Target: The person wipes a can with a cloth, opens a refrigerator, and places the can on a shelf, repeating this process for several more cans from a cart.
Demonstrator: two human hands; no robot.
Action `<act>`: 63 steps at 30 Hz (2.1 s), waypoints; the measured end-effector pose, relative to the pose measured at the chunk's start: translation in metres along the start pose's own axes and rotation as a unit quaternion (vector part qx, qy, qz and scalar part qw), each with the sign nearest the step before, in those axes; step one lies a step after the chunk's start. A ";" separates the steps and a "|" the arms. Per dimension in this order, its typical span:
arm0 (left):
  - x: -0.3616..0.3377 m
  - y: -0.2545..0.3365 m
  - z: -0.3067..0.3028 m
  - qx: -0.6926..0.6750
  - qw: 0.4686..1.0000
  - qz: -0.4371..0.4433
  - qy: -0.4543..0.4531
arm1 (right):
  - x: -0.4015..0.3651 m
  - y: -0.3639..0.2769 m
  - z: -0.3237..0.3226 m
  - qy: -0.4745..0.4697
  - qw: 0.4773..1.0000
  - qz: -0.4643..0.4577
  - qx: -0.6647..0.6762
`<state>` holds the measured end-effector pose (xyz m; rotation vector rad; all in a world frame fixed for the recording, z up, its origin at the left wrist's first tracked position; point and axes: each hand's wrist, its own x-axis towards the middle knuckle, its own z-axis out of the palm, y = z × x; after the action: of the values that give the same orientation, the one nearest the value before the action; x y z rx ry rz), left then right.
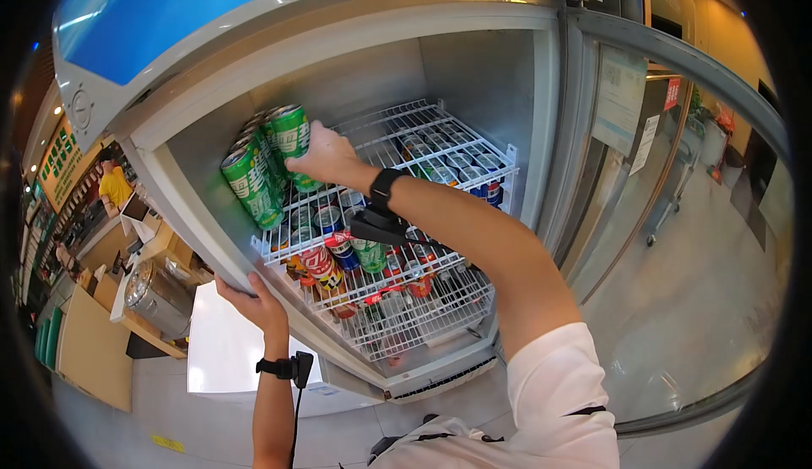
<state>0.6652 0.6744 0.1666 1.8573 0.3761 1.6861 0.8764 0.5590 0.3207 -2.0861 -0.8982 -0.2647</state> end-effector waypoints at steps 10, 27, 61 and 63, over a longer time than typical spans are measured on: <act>-0.001 -0.002 0.002 -0.002 1.000 0.001 0.007 | 0.056 0.023 0.057 -0.039 0.999 -0.032 0.014; -0.004 -0.012 0.001 -0.001 1.000 0.014 0.005 | 0.057 0.009 0.053 -0.118 0.985 -0.029 0.122; -0.061 -0.071 -0.085 -0.365 0.800 -0.289 -0.378 | -0.757 0.115 -0.337 0.603 0.781 0.132 0.098; -0.055 -0.072 -0.089 -0.379 0.769 -0.301 -0.417 | -0.734 0.082 -0.317 0.519 0.823 0.124 0.192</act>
<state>0.5836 0.7204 0.0813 1.4168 -0.1007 0.3522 0.4405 -0.0876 0.1257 -1.3227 0.0083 -0.8859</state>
